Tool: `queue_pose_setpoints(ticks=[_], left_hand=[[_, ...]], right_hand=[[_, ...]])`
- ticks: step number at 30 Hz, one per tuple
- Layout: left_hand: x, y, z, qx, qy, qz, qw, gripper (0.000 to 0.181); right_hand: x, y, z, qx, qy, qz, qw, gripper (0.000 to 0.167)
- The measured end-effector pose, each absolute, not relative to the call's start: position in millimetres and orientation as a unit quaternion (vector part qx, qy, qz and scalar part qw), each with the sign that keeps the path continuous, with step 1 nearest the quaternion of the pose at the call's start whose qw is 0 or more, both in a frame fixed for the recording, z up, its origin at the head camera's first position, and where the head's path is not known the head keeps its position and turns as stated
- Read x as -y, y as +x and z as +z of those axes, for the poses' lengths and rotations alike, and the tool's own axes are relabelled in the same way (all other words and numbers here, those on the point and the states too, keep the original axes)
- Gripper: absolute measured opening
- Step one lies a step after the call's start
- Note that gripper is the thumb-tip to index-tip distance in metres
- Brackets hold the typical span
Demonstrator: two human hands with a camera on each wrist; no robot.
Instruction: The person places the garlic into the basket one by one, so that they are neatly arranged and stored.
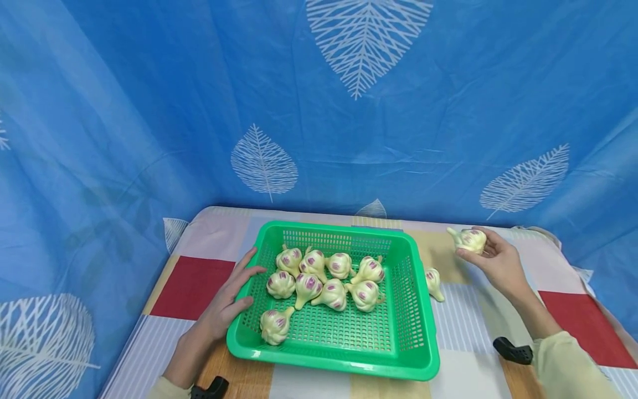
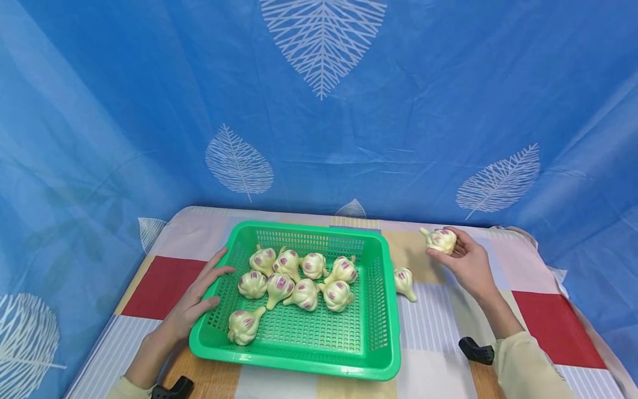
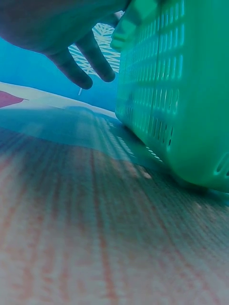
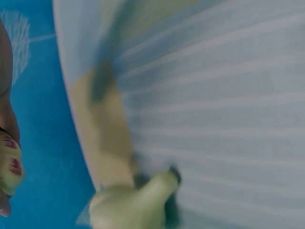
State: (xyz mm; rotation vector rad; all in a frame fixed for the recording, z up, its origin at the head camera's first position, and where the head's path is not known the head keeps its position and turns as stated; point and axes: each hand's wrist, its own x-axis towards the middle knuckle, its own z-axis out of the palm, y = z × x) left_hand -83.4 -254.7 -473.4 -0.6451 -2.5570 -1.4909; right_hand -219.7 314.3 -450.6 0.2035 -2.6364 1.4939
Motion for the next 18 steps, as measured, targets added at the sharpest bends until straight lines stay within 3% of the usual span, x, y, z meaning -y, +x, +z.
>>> queue_pose_setpoints(ticks=[7,18], left_hand=[[254,-83,-474,0.843,-0.213,-0.491,0.055,0.054],[253,-83,-472,0.842,-0.213,-0.493,0.057,0.055]], right_hand=[[-286,-203,-420,0.837,0.145,0.527,0.03,0.057],[-220,-178,-397,0.772,0.263,0.57,-0.094,0.061]])
